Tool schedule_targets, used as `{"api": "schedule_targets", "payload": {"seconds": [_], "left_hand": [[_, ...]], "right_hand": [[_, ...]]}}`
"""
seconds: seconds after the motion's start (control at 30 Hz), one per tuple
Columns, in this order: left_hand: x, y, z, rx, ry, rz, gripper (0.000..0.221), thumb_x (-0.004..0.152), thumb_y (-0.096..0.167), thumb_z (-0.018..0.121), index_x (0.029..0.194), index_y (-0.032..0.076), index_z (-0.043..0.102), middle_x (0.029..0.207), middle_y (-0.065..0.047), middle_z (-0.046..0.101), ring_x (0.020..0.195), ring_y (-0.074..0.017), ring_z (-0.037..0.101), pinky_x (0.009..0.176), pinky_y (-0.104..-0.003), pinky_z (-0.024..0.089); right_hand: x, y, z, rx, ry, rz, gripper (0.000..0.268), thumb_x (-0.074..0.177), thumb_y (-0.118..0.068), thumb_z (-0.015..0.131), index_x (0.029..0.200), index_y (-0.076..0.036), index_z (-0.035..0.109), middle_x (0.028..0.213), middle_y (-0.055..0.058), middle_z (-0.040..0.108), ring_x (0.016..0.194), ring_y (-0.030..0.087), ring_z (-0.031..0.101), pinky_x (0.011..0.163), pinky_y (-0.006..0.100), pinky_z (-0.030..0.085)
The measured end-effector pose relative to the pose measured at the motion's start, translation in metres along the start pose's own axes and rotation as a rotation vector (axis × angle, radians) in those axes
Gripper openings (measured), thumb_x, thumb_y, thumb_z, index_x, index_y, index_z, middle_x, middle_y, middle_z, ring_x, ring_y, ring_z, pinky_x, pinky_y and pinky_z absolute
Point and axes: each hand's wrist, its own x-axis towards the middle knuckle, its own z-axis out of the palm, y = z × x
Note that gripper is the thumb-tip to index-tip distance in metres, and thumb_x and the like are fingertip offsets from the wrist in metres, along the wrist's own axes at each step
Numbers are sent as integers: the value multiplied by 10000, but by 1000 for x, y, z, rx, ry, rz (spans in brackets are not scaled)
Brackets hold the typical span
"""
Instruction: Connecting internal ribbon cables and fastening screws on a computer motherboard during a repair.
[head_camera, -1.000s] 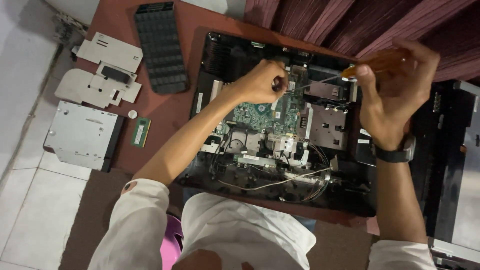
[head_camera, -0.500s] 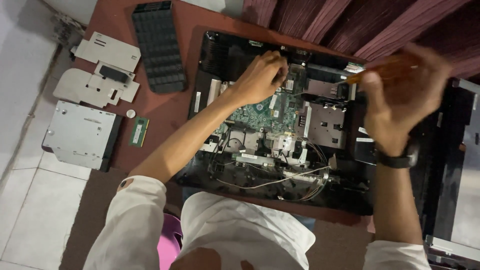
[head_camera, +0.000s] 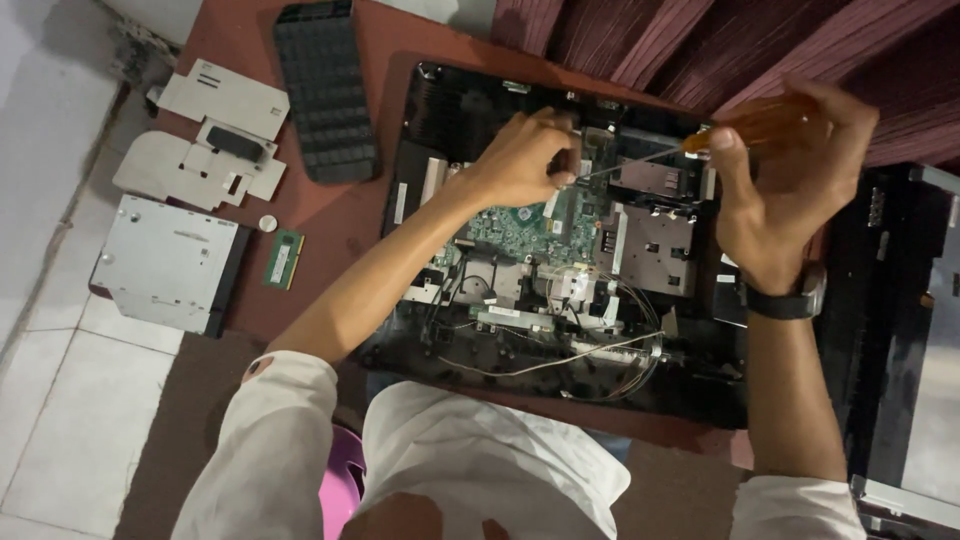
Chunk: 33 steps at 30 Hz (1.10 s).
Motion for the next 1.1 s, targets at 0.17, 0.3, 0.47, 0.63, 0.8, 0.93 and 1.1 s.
{"api": "schedule_targets", "payload": {"seconds": [0.17, 0.3, 0.47, 0.63, 0.8, 0.93, 1.1], "left_hand": [[-2, 4, -4, -87, -22, -11, 90, 883, 106, 790, 841, 107, 710, 1119, -79, 712, 1250, -285, 594, 1051, -582, 431], [0, -6, 3, -254, 1, -3, 85, 932, -43, 665, 927, 42, 659, 1091, -123, 630, 979, -276, 673, 844, -453, 597], [4, -15, 14, -126, 65, 33, 85, 908, -14, 721, 917, 49, 663, 1030, -114, 658, 933, -255, 655, 809, -404, 593], [3, -11, 11, -142, 98, 89, 133, 893, -46, 731, 893, 62, 653, 988, -111, 670, 884, -245, 642, 760, -375, 582], [2, -11, 11, -114, 119, 96, 106, 885, -5, 763, 887, 52, 674, 983, -107, 688, 919, -258, 648, 781, -375, 588], [3, -16, 15, -122, 126, 107, 116, 878, -27, 763, 880, 46, 673, 963, -112, 681, 829, -234, 668, 712, -346, 601], [3, -16, 15, -101, 120, 76, 113, 881, 26, 779, 865, 68, 675, 953, -91, 702, 922, -242, 646, 783, -365, 577]], "right_hand": [[2, 1, 4, 50, -24, -24, 391, 1136, -46, 709, 1359, 33, 397, 1078, 291, 600, 937, 411, 697, 822, 465, 615], [1, 2, 5, 84, -34, -5, 393, 1134, -66, 701, 1354, 19, 387, 1073, 292, 600, 946, 406, 688, 818, 464, 613], [2, -2, 2, -20, 10, -15, 441, 1110, -98, 755, 1348, 55, 416, 1107, 280, 578, 908, 384, 671, 796, 447, 590], [5, 4, 5, 128, -57, -14, 389, 1142, 0, 704, 1371, 7, 389, 1099, 264, 574, 960, 394, 677, 868, 471, 616], [6, 5, 5, 88, -71, -9, 388, 1151, 6, 701, 1374, 44, 386, 1090, 296, 587, 933, 412, 690, 825, 470, 626], [5, 6, 3, 13, -46, 17, 401, 1133, -14, 729, 1370, 69, 416, 1275, 261, 509, 945, 343, 615, 765, 407, 573], [5, 5, 6, 41, -34, 30, 410, 1135, -24, 751, 1369, 61, 425, 1089, 278, 612, 951, 385, 686, 803, 436, 601]]}}
